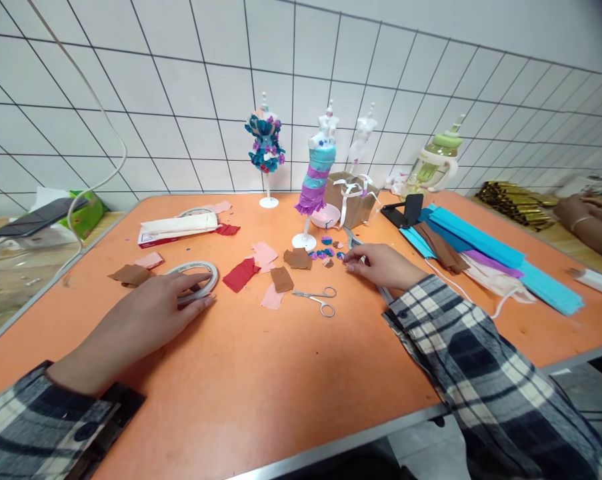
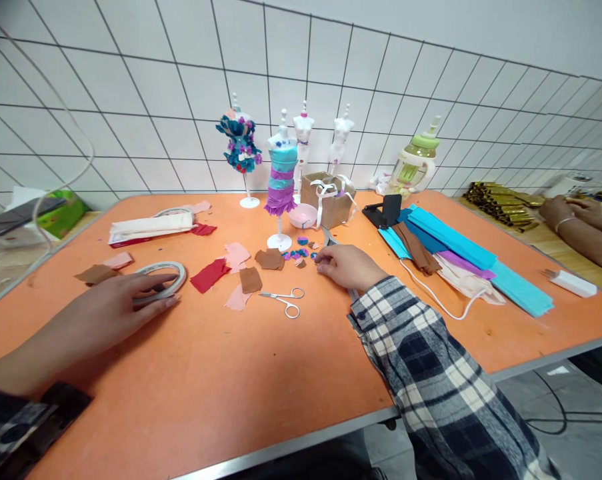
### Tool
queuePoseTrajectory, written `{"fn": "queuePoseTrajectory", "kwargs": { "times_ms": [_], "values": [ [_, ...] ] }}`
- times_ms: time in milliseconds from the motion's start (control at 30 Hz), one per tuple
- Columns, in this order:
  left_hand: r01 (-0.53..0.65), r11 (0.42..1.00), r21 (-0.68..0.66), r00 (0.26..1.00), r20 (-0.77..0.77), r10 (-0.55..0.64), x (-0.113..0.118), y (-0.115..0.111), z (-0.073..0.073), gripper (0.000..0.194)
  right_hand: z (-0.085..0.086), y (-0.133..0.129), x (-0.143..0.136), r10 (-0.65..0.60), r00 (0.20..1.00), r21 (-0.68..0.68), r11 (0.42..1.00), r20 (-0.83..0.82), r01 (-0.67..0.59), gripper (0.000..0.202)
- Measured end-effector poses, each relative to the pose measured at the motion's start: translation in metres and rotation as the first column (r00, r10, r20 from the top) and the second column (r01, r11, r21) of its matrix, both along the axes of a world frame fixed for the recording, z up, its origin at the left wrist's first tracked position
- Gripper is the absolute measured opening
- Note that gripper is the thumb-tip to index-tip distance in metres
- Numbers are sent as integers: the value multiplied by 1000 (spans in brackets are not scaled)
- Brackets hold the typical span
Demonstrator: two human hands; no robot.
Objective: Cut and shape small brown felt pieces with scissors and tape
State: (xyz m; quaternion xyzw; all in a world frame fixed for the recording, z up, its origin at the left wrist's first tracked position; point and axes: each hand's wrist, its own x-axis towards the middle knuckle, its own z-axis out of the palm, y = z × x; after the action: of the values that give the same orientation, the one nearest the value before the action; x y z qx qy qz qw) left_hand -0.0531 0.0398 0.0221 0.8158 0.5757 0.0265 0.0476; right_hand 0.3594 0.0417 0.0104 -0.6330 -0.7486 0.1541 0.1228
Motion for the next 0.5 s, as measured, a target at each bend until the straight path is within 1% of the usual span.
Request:
{"fn": "queuePoseTrajectory", "kwargs": {
  "times_ms": [100, 233, 267, 333, 433, 500],
  "values": [
    [4, 1000, 2, 1000, 9, -4, 1, 0, 0, 46, 1, 1, 1, -29, 1000, 104, 994, 2, 28, 18],
    [10, 1000, -2, 1000, 16, -10, 1, 0, 1, 45, 5, -1, 3, -63, 996, 161, 984, -55, 71, 18],
    [13, 1000, -2, 1000, 20, -13, 1, 0, 1, 44, 6, -2, 3, -64, 995, 154, 985, -76, 75, 18],
    [17, 1000, 3, 999, 29, -17, 0, 1, 0, 44, 6, -3, 4, -50, 994, 96, 994, -99, 60, 17],
    [22, 1000, 15, 999, 35, -23, 0, 1, -1, 44, 3, -4, 6, 4, 997, -26, 1000, -75, -6, 9],
    [29, 999, 23, 999, 24, -30, 1, 1, -1, 44, 0, -4, 7, 47, 996, -79, 995, -71, -53, 9]
  ]
}}
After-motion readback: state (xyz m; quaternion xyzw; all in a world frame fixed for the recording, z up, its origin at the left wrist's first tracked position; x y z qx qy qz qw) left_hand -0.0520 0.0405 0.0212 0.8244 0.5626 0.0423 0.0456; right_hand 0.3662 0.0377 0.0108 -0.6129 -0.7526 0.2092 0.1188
